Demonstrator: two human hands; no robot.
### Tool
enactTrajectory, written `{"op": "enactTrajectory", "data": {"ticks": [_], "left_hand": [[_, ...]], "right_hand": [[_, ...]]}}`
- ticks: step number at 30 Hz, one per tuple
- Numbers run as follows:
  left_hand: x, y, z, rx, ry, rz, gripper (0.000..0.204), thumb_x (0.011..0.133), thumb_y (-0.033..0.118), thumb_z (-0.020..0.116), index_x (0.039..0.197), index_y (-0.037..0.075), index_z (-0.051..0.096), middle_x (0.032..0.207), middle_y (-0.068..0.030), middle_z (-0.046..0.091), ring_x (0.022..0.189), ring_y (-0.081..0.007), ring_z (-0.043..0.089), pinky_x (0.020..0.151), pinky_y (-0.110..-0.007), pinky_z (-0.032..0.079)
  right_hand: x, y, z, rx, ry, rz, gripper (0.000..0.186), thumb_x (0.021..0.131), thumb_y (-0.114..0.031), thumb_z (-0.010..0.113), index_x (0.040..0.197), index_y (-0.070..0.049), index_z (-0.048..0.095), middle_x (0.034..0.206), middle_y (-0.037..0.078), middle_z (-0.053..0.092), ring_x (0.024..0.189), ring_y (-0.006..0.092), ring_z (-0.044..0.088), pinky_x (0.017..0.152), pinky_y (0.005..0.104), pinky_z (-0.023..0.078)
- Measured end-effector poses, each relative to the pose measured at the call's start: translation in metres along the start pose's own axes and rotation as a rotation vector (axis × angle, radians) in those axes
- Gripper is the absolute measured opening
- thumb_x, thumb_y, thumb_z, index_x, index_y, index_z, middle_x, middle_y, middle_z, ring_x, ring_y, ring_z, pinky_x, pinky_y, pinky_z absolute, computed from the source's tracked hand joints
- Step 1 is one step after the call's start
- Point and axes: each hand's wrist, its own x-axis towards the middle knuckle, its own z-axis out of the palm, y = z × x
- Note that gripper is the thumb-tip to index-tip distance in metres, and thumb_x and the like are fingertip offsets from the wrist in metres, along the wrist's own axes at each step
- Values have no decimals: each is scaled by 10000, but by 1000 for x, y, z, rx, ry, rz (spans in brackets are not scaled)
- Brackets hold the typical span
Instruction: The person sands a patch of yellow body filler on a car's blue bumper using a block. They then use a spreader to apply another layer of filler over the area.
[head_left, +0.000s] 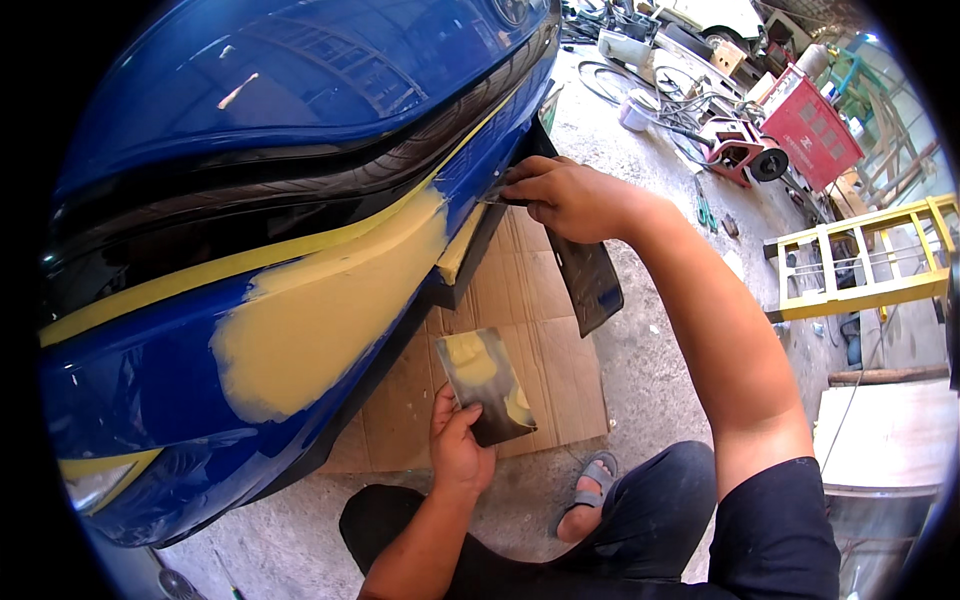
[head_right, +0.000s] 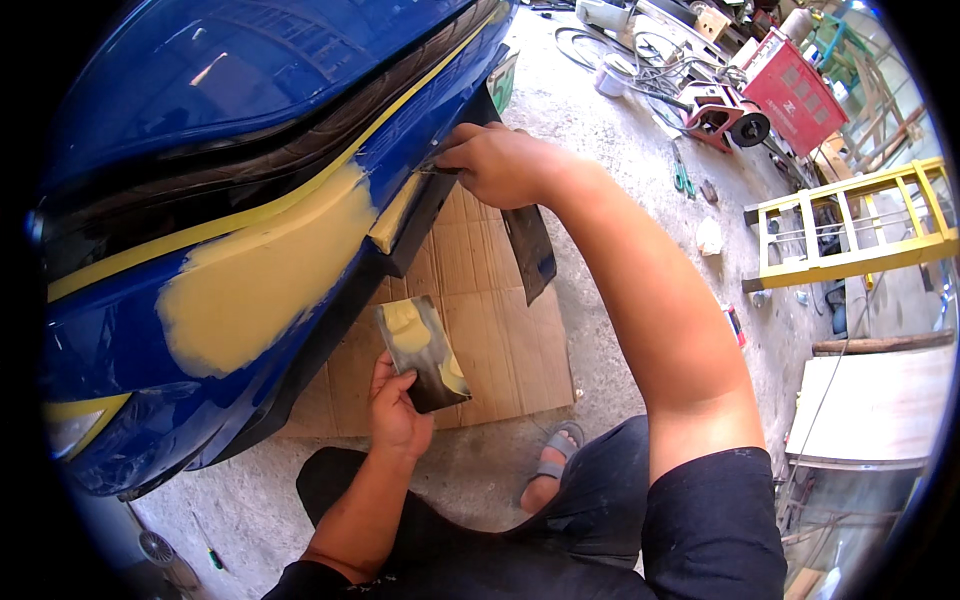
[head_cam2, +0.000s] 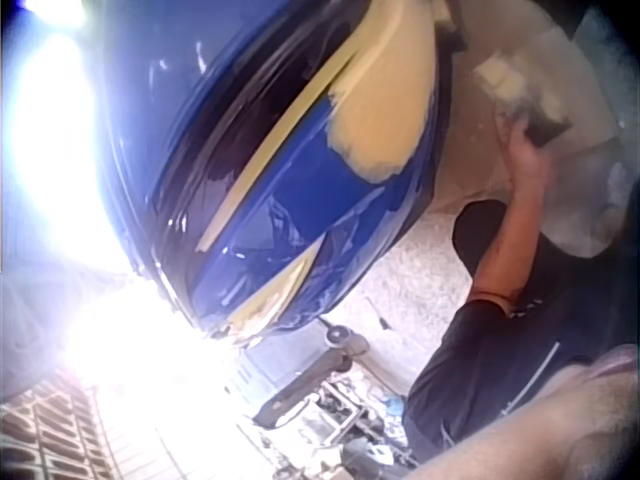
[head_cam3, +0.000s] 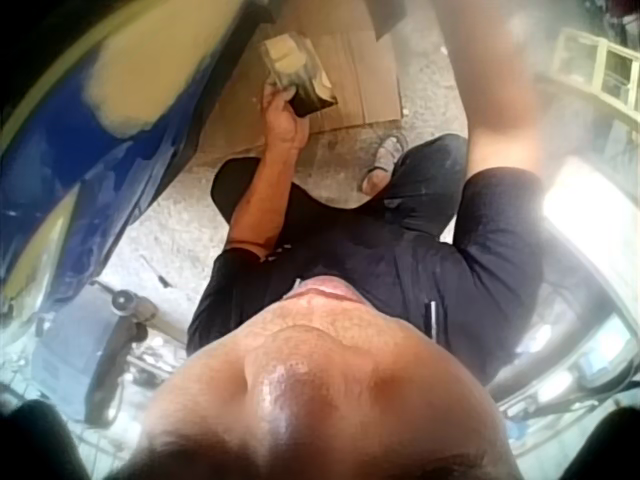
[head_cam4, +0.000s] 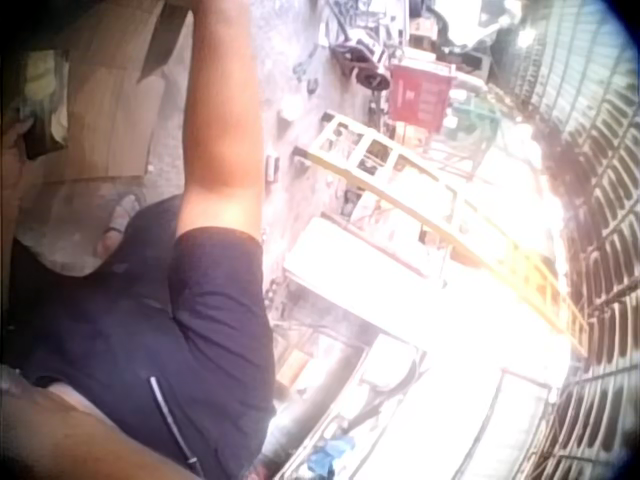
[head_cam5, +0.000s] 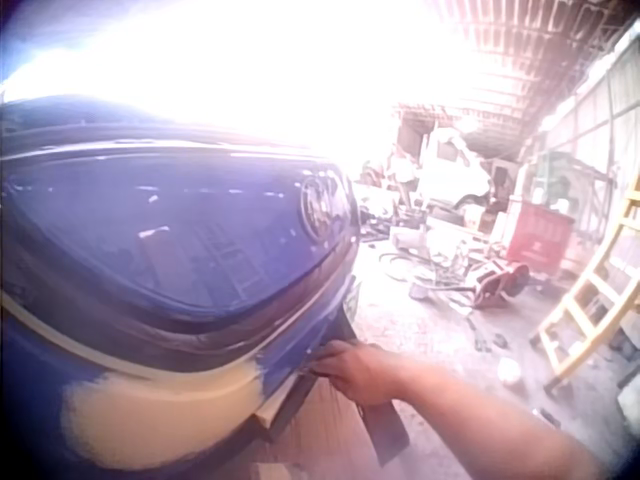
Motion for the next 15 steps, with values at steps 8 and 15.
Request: {"op": "enactTrajectory", "data": {"ticks": [8,15], "left_hand": [[-1,0,-2,12,-11,5,478,786,-37,458,1260,21,467,1197,-112,577,1113,-230,553,1009,-370,406],[-3,-2,0,19,-18,-18,477,784,-24,460,1258,27,472,1199,-103,575,1122,-233,547,1016,-381,400]], "right_hand": [[-5,-33,-2,-111,-41,45,355,880,-111,507,1222,-96,601,1292,112,504,1186,321,470,1005,418,381],[-14,-58,-2,-123,-96,67,354,880,-133,489,1213,-103,605,1275,98,511,1153,332,477,980,426,390]]}}
